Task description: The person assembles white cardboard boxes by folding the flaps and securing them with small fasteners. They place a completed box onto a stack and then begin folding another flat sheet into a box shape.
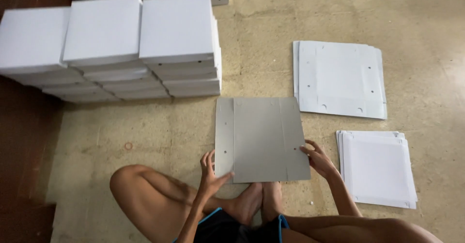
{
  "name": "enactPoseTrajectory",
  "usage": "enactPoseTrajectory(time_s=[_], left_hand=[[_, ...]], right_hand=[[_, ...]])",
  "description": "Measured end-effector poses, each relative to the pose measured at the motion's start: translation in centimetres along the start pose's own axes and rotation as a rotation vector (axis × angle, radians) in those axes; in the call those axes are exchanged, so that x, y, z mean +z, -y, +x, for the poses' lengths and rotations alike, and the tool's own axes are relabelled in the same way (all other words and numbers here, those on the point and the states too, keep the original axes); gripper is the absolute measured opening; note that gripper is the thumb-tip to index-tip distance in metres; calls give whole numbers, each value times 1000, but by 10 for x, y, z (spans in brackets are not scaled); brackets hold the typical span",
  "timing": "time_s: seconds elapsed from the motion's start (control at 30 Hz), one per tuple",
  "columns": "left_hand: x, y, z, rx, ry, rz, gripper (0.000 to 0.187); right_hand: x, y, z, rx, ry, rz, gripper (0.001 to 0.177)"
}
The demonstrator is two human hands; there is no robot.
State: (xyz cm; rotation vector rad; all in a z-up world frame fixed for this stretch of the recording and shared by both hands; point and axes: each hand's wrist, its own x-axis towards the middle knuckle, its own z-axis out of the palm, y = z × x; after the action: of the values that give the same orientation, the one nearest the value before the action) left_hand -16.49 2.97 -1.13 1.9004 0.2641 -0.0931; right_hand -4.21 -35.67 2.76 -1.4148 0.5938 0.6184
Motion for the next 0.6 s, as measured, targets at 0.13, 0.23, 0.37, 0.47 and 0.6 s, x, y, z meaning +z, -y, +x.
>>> enactPoseTrajectory(time_s=[0.13, 0.23, 0.37, 0.47, 0.6], left_hand=[[-19, -22, -35, -37, 211, 112, 98], [-19, -13, -36, 48, 267, 215, 77], [-18, -10, -37, 318, 169, 308, 27], [-19, -26, -43, 516, 170, 308, 14], [-10, -9, -31, 517, 221, 638, 93]], right_hand=[[15, 22, -22, -45, -63, -157, 46], [17, 30, -25, -67, 17, -136, 44], [11, 41, -27, -108, 141, -11, 50], [0, 42, -25, -91, 128, 256, 50], [-2, 38, -22, -211, 72, 299, 79]])
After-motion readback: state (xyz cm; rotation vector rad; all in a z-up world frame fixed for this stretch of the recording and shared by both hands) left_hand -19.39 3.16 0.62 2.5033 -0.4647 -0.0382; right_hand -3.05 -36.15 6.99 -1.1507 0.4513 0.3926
